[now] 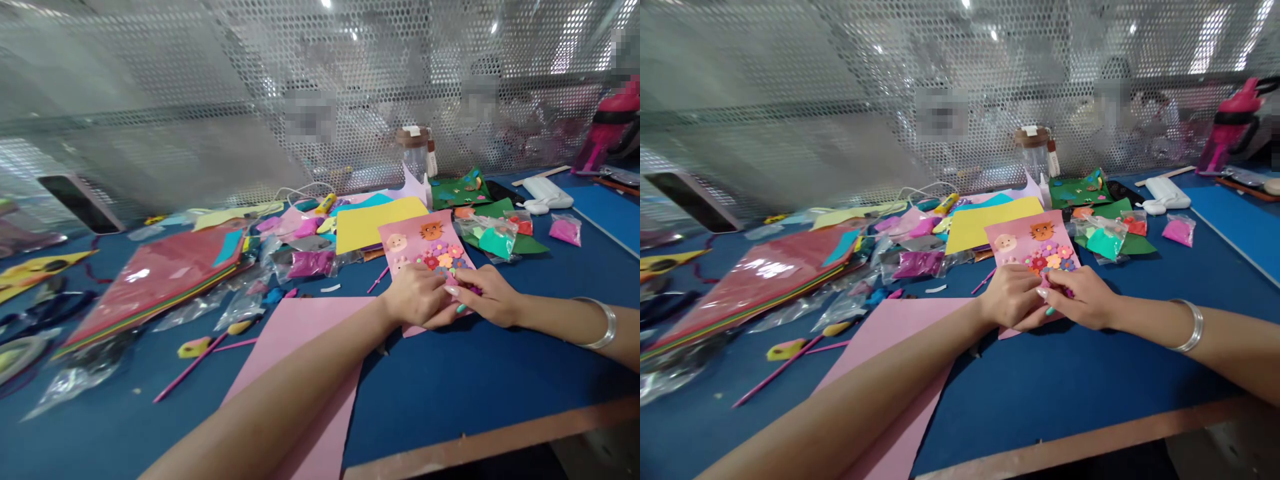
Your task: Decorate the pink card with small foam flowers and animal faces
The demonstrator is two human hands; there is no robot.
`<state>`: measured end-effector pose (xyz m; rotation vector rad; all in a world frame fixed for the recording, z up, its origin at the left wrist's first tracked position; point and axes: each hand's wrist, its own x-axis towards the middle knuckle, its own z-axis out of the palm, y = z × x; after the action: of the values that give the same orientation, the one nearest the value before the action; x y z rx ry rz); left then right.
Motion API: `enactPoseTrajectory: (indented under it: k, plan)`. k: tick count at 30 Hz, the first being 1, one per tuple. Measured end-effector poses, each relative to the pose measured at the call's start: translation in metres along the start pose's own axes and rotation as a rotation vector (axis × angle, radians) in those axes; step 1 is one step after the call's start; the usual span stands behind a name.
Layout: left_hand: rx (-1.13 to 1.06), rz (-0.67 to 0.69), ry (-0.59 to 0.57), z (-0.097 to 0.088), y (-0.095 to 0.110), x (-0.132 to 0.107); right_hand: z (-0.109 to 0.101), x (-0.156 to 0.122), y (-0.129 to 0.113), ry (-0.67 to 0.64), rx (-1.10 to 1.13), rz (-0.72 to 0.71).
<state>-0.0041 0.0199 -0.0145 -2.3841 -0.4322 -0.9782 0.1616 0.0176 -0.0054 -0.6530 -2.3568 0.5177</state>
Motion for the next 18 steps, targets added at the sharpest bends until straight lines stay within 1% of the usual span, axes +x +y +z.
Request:
enactPoseTrajectory:
  k: [5, 8, 12, 18]
  plan:
    - [0.051, -0.065, 0.002, -0.0020, 0.0004, 0.0000, -0.0015, 0.0012, -0.0013, 0.023, 0.075, 0.039]
    - [0.081, -0.104, -0.011, -0.0023, 0.0004, -0.0001, -0.0014, 0.0013, -0.0010, 0.029, 0.082, 0.028]
    - [0.103, -0.141, 0.002, -0.0011, 0.0004, 0.0001, -0.0005, -0.0001, 0.0006, -0.021, 0.039, 0.003]
    - [0.118, -0.109, 0.003, -0.0007, 0.0006, -0.0004, 0.0004, -0.0010, 0.0025, -0.099, -0.040, -0.019]
